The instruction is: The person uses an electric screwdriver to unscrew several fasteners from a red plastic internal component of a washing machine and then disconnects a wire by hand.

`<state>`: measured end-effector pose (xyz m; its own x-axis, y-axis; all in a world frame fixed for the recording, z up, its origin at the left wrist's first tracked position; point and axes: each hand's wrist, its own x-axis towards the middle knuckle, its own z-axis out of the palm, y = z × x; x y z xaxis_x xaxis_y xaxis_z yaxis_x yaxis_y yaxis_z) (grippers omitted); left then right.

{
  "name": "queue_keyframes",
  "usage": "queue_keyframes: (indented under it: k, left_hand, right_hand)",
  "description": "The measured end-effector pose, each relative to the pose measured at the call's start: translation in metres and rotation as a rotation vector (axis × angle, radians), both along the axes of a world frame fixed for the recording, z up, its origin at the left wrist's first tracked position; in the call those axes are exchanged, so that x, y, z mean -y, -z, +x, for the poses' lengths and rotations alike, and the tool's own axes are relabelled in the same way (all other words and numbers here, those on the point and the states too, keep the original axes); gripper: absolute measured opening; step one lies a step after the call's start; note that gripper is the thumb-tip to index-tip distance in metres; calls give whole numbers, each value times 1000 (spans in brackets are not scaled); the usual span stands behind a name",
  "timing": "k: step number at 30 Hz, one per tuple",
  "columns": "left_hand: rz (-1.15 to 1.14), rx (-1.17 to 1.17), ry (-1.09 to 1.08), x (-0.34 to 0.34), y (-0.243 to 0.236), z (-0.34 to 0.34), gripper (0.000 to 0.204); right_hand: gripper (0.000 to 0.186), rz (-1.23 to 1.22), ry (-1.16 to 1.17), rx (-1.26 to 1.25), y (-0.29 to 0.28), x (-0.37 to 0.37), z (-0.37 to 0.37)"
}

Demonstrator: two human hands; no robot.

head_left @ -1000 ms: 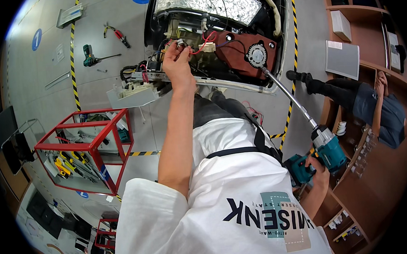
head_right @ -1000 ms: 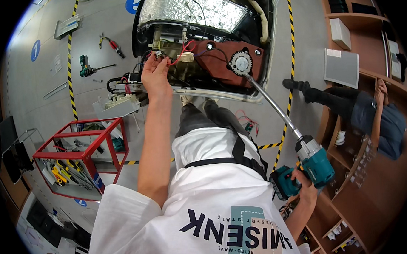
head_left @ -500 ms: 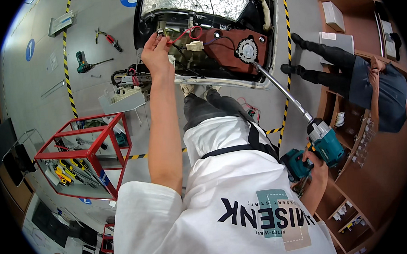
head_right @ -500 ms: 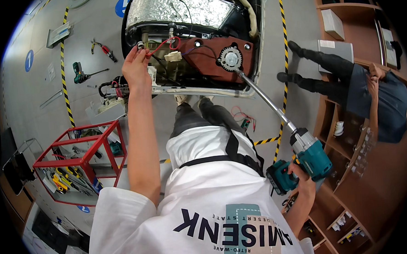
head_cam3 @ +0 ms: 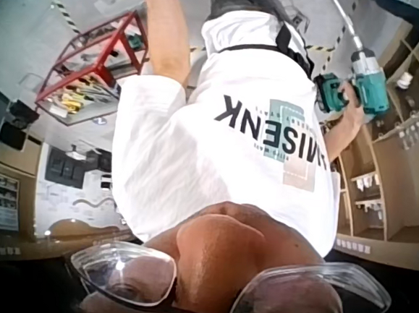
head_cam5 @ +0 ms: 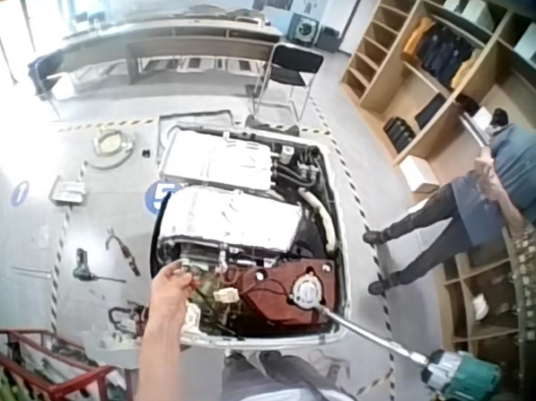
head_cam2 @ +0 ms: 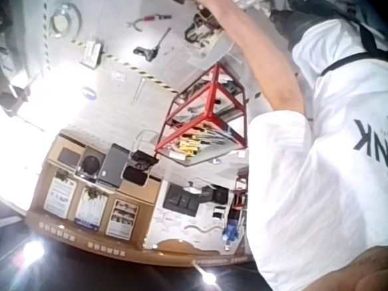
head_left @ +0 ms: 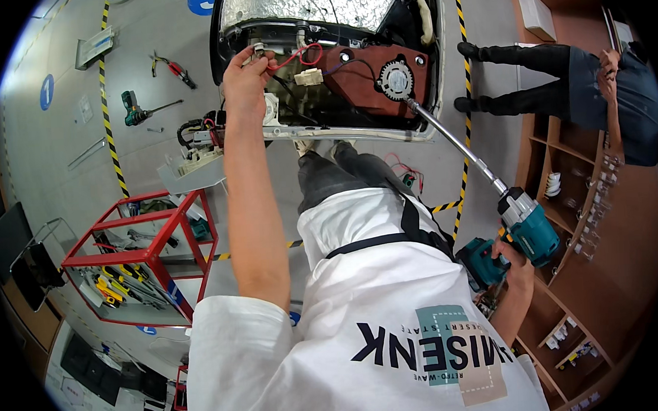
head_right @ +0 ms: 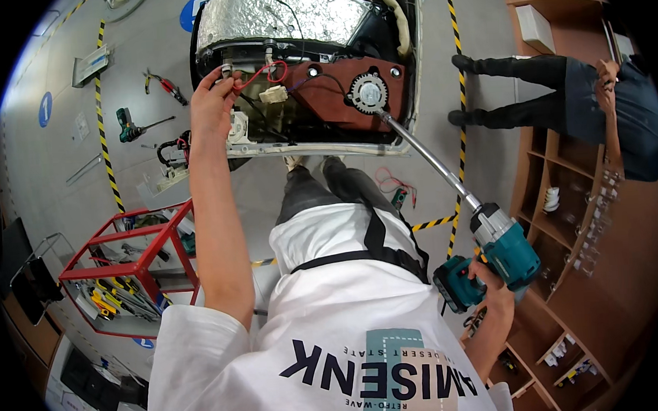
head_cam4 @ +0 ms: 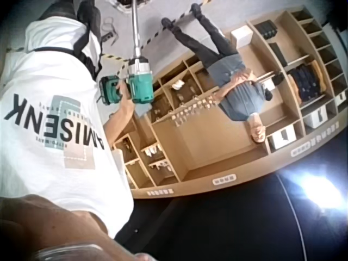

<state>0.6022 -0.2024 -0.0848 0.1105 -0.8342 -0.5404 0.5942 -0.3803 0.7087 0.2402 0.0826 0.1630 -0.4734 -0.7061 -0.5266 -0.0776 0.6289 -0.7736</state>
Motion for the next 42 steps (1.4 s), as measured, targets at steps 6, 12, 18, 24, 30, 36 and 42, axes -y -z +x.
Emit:
queue_keyframes:
  k: [6, 12, 18, 24, 30, 36, 42]
  left_hand:
    - [50, 82, -79, -2, 12, -19, 41]
    - [95, 182, -150, 15, 25, -26, 32]
    - [95, 187, -289, 29, 31, -41, 24]
    - [95, 175, -318, 33, 38, -49, 22]
    - [15, 53, -361, 33, 48, -49, 19]
    - [39, 79, -386, 39, 45, -54, 18]
    - [5, 46, -423, 38, 43, -56, 14]
  right_hand:
    - [45, 40, -37, -19, -1, 0, -1]
    - [49, 8, -84, -44, -7, 16, 10]
    - [53, 43, -46, -24, -6, 14, -3]
    - [51, 13, -36, -21, -6, 7, -1]
    - [48, 25, -37, 34, -7, 6, -2]
    - [47, 15, -57, 27, -7, 9, -3]
    - [50, 22, -29, 21, -6, 8, -6]
